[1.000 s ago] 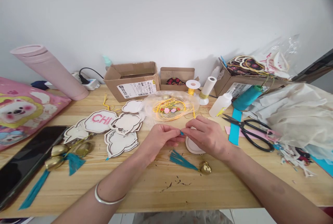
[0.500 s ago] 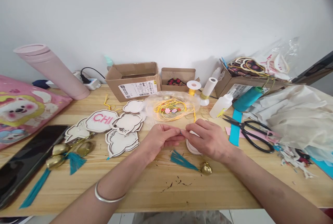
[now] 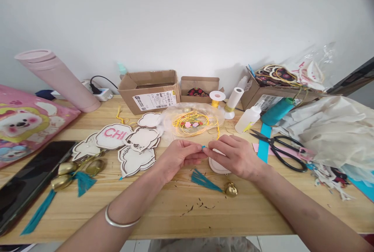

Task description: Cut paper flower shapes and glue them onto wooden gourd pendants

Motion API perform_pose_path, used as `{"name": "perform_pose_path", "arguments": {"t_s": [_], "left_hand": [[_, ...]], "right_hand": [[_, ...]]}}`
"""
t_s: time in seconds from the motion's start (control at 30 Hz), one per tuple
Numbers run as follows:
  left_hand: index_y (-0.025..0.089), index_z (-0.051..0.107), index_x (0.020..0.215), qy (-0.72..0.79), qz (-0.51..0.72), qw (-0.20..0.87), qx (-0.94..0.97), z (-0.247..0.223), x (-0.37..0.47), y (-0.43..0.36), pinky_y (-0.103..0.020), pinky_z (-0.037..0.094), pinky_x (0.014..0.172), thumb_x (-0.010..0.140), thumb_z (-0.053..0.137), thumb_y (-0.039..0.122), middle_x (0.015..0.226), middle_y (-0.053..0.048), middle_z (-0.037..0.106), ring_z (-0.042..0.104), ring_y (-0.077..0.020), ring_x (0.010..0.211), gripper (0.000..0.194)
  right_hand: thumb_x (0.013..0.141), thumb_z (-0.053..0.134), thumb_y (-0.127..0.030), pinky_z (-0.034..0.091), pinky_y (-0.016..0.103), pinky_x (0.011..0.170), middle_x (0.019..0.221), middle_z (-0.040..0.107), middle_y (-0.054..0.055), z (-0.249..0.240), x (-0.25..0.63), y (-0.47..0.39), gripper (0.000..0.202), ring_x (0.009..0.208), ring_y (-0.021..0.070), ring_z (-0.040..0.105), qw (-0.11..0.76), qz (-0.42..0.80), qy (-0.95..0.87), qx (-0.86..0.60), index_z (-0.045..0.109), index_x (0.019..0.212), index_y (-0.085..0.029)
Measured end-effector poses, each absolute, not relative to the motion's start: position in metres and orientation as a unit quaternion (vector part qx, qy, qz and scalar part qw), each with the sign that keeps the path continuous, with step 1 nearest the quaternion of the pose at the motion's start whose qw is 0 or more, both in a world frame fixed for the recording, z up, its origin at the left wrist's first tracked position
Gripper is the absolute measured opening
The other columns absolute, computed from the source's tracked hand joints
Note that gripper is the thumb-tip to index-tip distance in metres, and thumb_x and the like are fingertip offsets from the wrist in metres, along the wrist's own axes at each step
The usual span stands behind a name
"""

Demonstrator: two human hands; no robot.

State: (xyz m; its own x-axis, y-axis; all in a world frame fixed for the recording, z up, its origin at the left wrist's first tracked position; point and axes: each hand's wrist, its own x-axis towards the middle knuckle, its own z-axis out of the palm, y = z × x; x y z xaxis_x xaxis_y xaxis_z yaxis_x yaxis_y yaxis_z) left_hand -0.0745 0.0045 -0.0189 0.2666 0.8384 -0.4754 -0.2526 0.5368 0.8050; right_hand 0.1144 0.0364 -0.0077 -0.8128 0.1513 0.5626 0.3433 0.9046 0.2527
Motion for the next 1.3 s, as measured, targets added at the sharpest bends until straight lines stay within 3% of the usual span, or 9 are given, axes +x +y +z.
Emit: {"name": "perform_pose_path", "arguments": {"t_s": [0.27, 0.53, 0.9, 1.3], "left_hand": [[0.012, 0.072, 0.077, 0.489, 0.372, 0.733, 0.293, -0.018, -0.075, 0.004, -0.015, 0.052, 0.059, 0.072, 0.068, 0.021, 0.081, -0.008, 0.074, 0.068, -0.0126, 0.073, 0.011], [0.013, 0.073, 0.073, 0.506, 0.401, 0.712, 0.276, -0.009, -0.074, 0.005, -0.015, 0.052, 0.059, 0.071, 0.068, 0.017, 0.084, -0.008, 0.074, 0.068, -0.0147, 0.079, 0.007], [0.014, 0.073, 0.073, 0.531, 0.38, 0.682, 0.329, -0.014, -0.069, 0.004, -0.02, 0.052, 0.064, 0.059, 0.077, 0.03, 0.081, -0.008, 0.074, 0.068, -0.0187, 0.082, 0.021], [0.015, 0.072, 0.073, 0.521, 0.372, 0.687, 0.345, -0.018, -0.071, 0.005, -0.023, 0.051, 0.068, 0.063, 0.074, 0.03, 0.084, -0.007, 0.074, 0.066, -0.0203, 0.09, 0.018]], "right_hand": [[0.086, 0.051, -0.013, 0.037, 0.025, 0.053, 0.079, 0.067, 0.003, -0.009, 0.114, 0.037, 0.015, 0.066, 0.0131, 0.048, 0.301, -0.128, -0.937, -0.126, 0.066, 0.085, -0.015], [0.082, 0.058, -0.019, 0.048, 0.026, 0.062, 0.078, 0.062, 0.004, -0.016, 0.138, 0.034, 0.011, 0.072, 0.0123, 0.057, 0.362, 0.18, -0.867, -0.29, 0.069, 0.084, -0.021], [0.082, 0.055, -0.011, 0.041, 0.024, 0.055, 0.072, 0.064, 0.004, -0.03, 0.151, 0.008, 0.016, 0.064, 0.0125, 0.049, 0.288, -0.012, -0.919, -0.268, 0.066, 0.072, -0.017], [0.081, 0.056, -0.013, 0.038, 0.023, 0.055, 0.07, 0.063, 0.003, -0.03, 0.155, 0.01, 0.013, 0.065, 0.0124, 0.048, 0.253, -0.046, -0.933, -0.252, 0.065, 0.073, -0.017]]}}
